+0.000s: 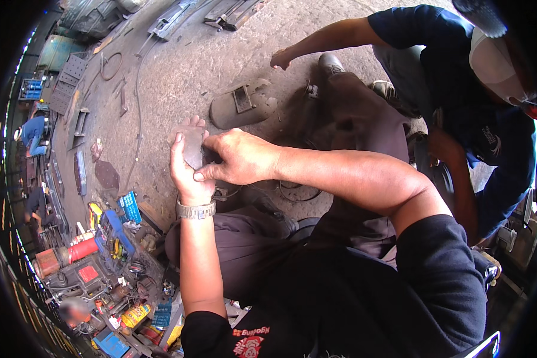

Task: The person sits on the floor and uses a hand file to smooth the edges of a small metal piece. They repeatedly file the edges and occasionally inspect the piece by turning it over in their hands.

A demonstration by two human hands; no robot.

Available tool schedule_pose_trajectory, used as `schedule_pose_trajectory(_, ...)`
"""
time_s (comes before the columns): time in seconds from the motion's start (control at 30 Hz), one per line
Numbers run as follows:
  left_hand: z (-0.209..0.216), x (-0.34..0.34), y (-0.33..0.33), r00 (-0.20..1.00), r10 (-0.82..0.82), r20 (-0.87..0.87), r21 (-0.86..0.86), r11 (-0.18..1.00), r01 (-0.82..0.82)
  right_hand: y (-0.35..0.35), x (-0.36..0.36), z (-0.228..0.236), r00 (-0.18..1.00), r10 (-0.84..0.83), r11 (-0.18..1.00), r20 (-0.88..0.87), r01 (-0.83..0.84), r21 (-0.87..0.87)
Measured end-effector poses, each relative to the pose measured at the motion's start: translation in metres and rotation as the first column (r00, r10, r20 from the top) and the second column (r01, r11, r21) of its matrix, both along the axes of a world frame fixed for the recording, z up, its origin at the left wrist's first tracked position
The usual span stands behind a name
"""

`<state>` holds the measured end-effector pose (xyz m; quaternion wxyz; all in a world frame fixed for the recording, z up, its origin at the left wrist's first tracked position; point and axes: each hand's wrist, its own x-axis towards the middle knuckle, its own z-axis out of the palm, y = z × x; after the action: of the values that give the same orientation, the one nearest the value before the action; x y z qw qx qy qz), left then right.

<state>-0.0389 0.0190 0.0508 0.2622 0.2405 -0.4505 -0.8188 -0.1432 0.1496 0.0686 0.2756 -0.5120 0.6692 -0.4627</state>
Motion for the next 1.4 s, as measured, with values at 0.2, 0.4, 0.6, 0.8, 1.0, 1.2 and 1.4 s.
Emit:
schedule_pose_trajectory(0.2, 0.005, 0.002, -0.001, 0.993, -0.056, 0.109, 0.018, 0.998, 0.054, 0.000, 0.001, -0.004, 0.998, -0.005, 0.999, 0.056, 0.007, -0.034)
schedule_pose_trajectory(0.4, 0.014, 0.000, 0.006, 0.990, 0.037, 0.137, 0.008, 0.999, -0.039, -0.012, 0.013, -0.018, 0.589, 0.009, 1.000, 0.808, -0.019, 0.003)
schedule_pose_trajectory(0.6, 0.016, 0.005, 0.004, 0.992, 0.007, 0.123, -0.010, 1.000, -0.006, -0.014, 0.013, -0.015, 0.470, 0.018, 0.999, 0.882, -0.050, 0.007)
schedule_pose_trajectory(0.8, 0.016, 0.004, 0.004, 0.992, -0.022, 0.123, -0.074, 0.997, 0.032, -0.010, 0.005, -0.014, 0.399, 0.031, 0.996, 0.916, -0.089, 0.006)
schedule_pose_trajectory(1.0, 0.010, 0.008, 0.001, 0.991, -0.081, 0.108, 0.028, 0.997, 0.078, -0.010, 0.005, -0.012, 0.488, 0.001, 0.995, 0.873, -0.088, 0.048)
schedule_pose_trajectory(1.2, 0.013, 0.005, -0.003, 0.979, 0.134, 0.156, -0.354, 0.932, -0.071, -0.010, -0.002, -0.017, 0.560, -0.046, 0.994, 0.827, -0.061, 0.096)
schedule_pose_trajectory(1.4, 0.020, 0.022, -0.054, 0.895, 0.435, 0.097, -0.263, 0.878, -0.399, -0.026, -0.046, -0.085, 0.874, -0.324, 0.945, 0.363, 0.277, 0.177)
